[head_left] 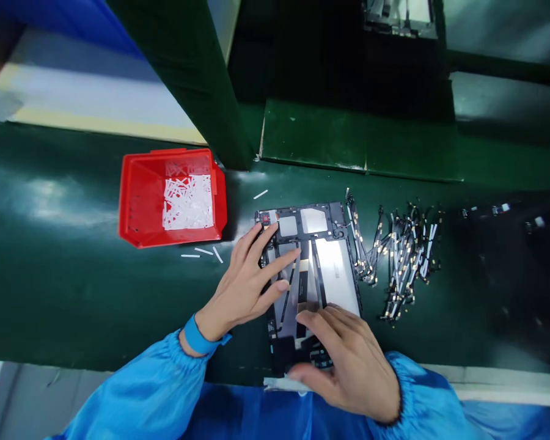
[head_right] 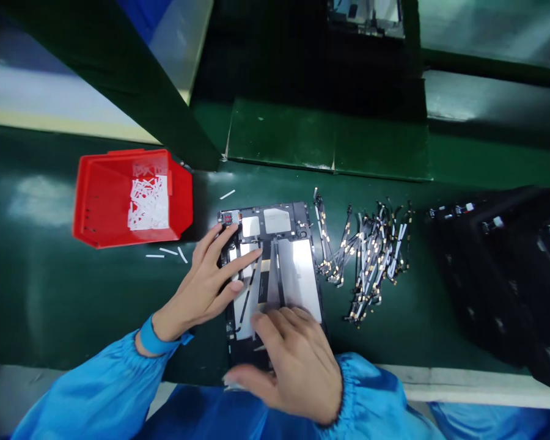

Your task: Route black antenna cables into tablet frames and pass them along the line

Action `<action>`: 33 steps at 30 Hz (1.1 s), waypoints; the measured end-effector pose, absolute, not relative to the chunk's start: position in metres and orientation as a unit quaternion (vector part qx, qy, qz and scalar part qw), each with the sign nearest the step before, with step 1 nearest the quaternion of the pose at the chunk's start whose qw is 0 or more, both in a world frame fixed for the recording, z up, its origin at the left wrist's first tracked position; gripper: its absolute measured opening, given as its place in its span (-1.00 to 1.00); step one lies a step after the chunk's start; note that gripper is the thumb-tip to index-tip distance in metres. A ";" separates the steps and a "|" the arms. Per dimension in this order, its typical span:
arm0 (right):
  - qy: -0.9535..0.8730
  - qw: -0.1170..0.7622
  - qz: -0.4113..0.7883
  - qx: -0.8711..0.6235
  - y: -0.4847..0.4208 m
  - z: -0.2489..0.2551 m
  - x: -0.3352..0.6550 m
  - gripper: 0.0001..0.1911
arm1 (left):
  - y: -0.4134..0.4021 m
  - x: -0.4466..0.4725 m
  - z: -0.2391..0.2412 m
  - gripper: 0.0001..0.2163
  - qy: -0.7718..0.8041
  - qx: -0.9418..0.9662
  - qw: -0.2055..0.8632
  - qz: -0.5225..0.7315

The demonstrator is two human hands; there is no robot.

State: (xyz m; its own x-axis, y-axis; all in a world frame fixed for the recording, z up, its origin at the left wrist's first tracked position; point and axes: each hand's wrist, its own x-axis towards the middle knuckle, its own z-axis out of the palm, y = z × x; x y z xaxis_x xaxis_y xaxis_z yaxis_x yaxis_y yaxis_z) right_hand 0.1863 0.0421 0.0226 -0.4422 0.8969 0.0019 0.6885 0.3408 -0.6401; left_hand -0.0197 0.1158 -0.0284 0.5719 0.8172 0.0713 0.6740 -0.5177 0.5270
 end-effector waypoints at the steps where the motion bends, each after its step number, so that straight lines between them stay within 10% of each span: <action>1: -0.805 0.193 0.261 -0.497 0.043 0.019 0.184 -0.32 | 0.116 -0.019 -0.028 -0.55 0.440 0.854 0.227 0.161; 4: -0.832 0.166 0.196 -0.491 0.041 0.010 0.178 -0.01 | 0.115 -0.017 -0.026 -0.59 0.458 0.843 0.223 0.175; 11: -0.888 0.056 0.097 -0.447 0.005 0.008 0.169 0.02 | 0.114 -0.015 -0.025 -0.60 0.471 0.834 0.215 0.192; 24: -0.746 0.230 0.147 -0.607 0.004 0.011 0.219 -0.20 | 0.083 0.000 -0.021 -0.74 0.517 0.711 0.374 0.296; 33: -0.624 0.274 0.279 -0.677 0.003 -0.019 0.247 -0.58 | 0.030 0.037 -0.029 -0.46 0.622 0.550 0.388 0.400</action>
State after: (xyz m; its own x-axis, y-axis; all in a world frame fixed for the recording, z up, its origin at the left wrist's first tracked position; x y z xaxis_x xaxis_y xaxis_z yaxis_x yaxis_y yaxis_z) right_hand 0.2467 0.0025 -0.0188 0.0666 0.9972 -0.0353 0.6910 -0.0717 -0.7193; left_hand 0.0369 0.0303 -0.0285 -0.0939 0.9947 -0.0427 0.3732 0.0749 0.9247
